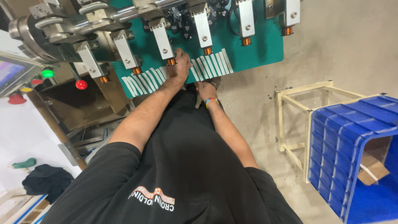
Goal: The person stands at a coil winding machine, picks up small coil components and white strips, and fits them onto the machine's stations. They use scissors to trim material at one of the stations and continue placing and adjusting components along the machine.
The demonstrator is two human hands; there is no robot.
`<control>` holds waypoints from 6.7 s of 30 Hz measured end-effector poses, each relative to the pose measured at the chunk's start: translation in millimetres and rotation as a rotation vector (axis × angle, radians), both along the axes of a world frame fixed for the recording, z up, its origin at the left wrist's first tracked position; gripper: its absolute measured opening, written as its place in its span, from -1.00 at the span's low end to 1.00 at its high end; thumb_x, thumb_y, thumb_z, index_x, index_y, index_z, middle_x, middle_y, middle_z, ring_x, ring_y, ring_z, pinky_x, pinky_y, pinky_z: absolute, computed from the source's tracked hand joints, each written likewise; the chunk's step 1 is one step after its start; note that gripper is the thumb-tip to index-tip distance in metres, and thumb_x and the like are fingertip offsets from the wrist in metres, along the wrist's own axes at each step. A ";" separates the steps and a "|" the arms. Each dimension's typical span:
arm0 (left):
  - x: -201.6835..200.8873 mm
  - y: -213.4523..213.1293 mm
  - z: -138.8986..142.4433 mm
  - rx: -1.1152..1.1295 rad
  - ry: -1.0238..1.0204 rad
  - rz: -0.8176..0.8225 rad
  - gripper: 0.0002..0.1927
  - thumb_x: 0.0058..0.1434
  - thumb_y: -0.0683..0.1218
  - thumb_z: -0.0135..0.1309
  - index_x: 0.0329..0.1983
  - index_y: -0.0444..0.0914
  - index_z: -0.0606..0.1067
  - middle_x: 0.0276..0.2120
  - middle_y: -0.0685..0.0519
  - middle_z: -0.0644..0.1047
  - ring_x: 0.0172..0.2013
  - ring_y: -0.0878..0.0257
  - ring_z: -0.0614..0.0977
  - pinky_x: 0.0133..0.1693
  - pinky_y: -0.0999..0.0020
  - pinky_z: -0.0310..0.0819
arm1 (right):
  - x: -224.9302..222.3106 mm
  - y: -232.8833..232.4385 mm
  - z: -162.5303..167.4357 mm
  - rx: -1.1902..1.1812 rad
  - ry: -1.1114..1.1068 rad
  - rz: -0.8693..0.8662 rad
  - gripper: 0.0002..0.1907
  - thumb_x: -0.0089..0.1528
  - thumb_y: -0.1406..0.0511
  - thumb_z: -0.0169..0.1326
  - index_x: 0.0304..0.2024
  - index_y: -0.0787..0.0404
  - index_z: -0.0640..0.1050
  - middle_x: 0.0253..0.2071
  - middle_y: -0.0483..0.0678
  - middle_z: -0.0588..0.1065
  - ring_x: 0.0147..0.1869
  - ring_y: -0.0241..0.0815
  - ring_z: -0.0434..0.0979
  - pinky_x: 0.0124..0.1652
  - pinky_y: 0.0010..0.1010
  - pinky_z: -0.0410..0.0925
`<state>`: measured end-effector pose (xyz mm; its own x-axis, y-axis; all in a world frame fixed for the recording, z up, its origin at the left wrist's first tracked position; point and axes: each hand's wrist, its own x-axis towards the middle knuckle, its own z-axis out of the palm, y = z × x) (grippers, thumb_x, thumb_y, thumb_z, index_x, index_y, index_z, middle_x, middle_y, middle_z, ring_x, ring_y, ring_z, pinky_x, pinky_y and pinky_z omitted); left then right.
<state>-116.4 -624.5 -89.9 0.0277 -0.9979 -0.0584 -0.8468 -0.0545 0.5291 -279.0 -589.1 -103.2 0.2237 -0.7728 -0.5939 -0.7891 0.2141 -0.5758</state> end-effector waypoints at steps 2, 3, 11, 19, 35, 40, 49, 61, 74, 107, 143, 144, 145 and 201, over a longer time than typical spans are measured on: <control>0.8 5.1 6.1 -0.008 0.025 -0.001 -0.78 0.10 -0.20 0.36 -0.30 -0.28 0.50 -0.14 -0.12 0.46 -0.17 -0.12 0.57 -0.19 0.03 0.51 | -1.7 -13.7 2.3 -0.144 0.043 0.378 -0.65 0.25 0.11 -0.06 -0.29 0.14 0.67 -0.23 0.15 0.61 -0.13 0.20 0.63 -0.10 -0.01 0.42; 1.7 10.4 11.2 -0.034 0.042 -0.020 -0.75 0.08 -0.20 0.36 -0.27 -0.28 0.51 -0.15 -0.11 0.46 -0.15 -0.13 0.57 -0.17 0.02 0.51 | -3.7 -15.9 6.5 -0.038 0.019 0.306 -0.60 0.30 0.08 -0.10 -0.29 0.14 0.67 -0.22 0.16 0.60 -0.10 0.22 0.61 -0.07 0.00 0.40; -3.1 5.4 28.9 0.064 0.040 -0.001 -0.55 0.01 -0.12 0.39 -0.06 -0.25 0.49 -0.05 -0.13 0.51 -0.05 -0.13 0.60 -0.11 0.03 0.57 | 6.8 -16.7 19.9 0.433 0.294 0.310 -0.73 0.12 0.13 0.16 -0.36 0.18 0.67 -0.12 0.16 0.60 0.00 0.14 0.61 0.00 -0.02 0.42; 24.4 26.6 22.1 0.121 0.204 0.026 -0.39 0.10 0.01 0.43 0.14 -0.23 0.43 -0.15 -0.13 0.57 -0.10 -0.06 0.63 -0.07 0.13 0.53 | -39.2 36.1 37.6 0.000 -0.297 -0.088 -0.66 0.25 0.06 0.22 -0.16 0.19 0.63 -0.31 0.11 0.61 -0.19 0.06 0.65 -0.15 -0.21 0.44; 28.4 18.1 34.3 0.150 0.276 -0.032 -0.84 0.06 -0.16 0.29 -0.41 -0.29 0.51 -0.43 -0.09 0.58 -0.34 0.02 0.67 -0.26 0.14 0.55 | -16.0 40.6 33.5 0.256 -0.389 -0.230 -0.53 0.44 0.04 -0.13 -0.24 0.23 0.62 -0.49 0.02 0.51 -0.35 -0.11 0.55 -0.28 -0.29 0.39; 23.3 4.3 19.8 0.070 0.301 -0.023 -0.90 0.19 -0.23 0.17 -0.36 -0.29 0.47 -0.45 -0.05 0.59 -0.36 0.03 0.68 -0.30 0.14 0.56 | 0.9 28.7 25.8 0.070 -0.338 -0.228 -0.50 0.42 0.04 -0.15 -0.33 0.23 0.63 -0.41 0.09 0.58 -0.29 0.01 0.61 -0.23 -0.22 0.42; 28.8 10.5 22.3 -0.196 0.201 -0.056 -0.58 0.01 -0.10 0.33 -0.10 -0.34 0.48 -0.28 -0.15 0.59 -0.23 -0.06 0.64 -0.22 0.10 0.55 | 22.3 15.4 15.0 0.241 -0.023 -0.022 -0.46 0.38 -0.03 -0.13 -0.32 0.16 0.70 -0.40 0.12 0.61 -0.22 0.11 0.65 -0.11 -0.11 0.42; 32.6 43.5 30.7 0.273 0.251 -0.202 -0.74 -0.08 -0.07 0.40 -0.51 -0.28 0.55 -0.40 -0.14 0.56 -0.35 -0.06 0.64 -0.27 0.05 0.52 | 6.8 46.6 43.0 -0.006 -0.468 0.007 -0.65 0.36 0.09 0.05 -0.11 0.25 0.61 -0.34 0.03 0.57 -0.25 -0.08 0.60 -0.22 -0.29 0.43; 30.6 9.9 27.1 -0.056 0.290 0.036 -0.99 0.33 -0.24 0.07 -0.21 -0.28 0.50 -0.45 0.00 0.60 -0.31 -0.02 0.68 -0.16 0.01 0.54 | 34.2 14.6 12.5 0.361 -0.020 0.056 -0.53 0.40 0.03 -0.03 -0.28 0.27 0.63 -0.44 0.06 0.50 -0.34 0.01 0.49 -0.30 -0.23 0.32; 99.2 92.2 42.8 0.174 0.198 0.024 -0.84 0.25 -0.08 0.25 -0.22 -0.24 0.55 -0.21 -0.10 0.54 -0.20 -0.08 0.62 -0.18 0.04 0.50 | 38.9 18.1 68.2 -0.240 0.104 0.571 -0.77 0.24 0.24 0.07 -0.19 0.29 0.58 -0.26 0.15 0.57 -0.07 0.16 0.61 0.06 -0.06 0.37; -94.7 -124.6 299.5 0.420 0.828 -0.186 -0.74 0.33 0.00 0.06 -0.13 -0.27 0.61 -0.26 -0.02 0.66 -0.20 0.18 0.67 -0.15 0.31 0.54 | -277.5 -269.4 201.8 0.402 -0.516 0.450 -0.67 0.08 0.45 0.18 -0.09 0.22 0.49 -0.26 -0.25 0.38 -0.16 -0.40 0.34 -0.15 -0.51 0.36; -98.9 -141.3 314.1 0.301 0.843 -0.161 -0.75 0.35 -0.01 0.06 -0.12 -0.27 0.60 -0.26 -0.03 0.65 -0.21 0.20 0.66 -0.14 0.32 0.54 | -301.6 -291.3 239.4 0.412 -0.397 0.647 -0.70 0.16 0.43 0.26 -0.07 0.21 0.51 -0.34 -0.21 0.35 -0.23 -0.38 0.31 -0.21 -0.52 0.30; -102.2 -158.5 325.5 0.180 0.854 -0.138 -0.76 0.37 -0.02 0.06 -0.12 -0.28 0.60 -0.26 -0.03 0.64 -0.21 0.21 0.65 -0.14 0.34 0.54 | -321.5 -309.7 279.7 0.648 -0.469 0.491 -0.69 0.17 0.44 0.24 -0.03 0.23 0.53 -0.28 -0.23 0.36 -0.21 -0.41 0.31 -0.21 -0.53 0.30; -19.3 -220.4 288.8 -0.328 0.090 0.498 -0.78 0.22 0.01 0.28 -0.39 -0.23 0.65 -0.40 -0.07 0.51 -0.26 -0.07 0.58 -0.24 0.00 0.44 | -91.8 -411.9 391.0 -0.258 -0.025 0.896 -0.23 -0.06 -0.06 0.36 0.00 0.27 0.43 -0.11 0.10 0.52 -0.05 -0.01 0.60 -0.13 -0.21 0.45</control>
<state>-135.7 -845.0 198.9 0.5058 -0.8323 0.2270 -0.7127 -0.2549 0.6535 -370.8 -1000.9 287.8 0.8106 -0.4127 -0.4154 -0.5848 -0.6057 -0.5396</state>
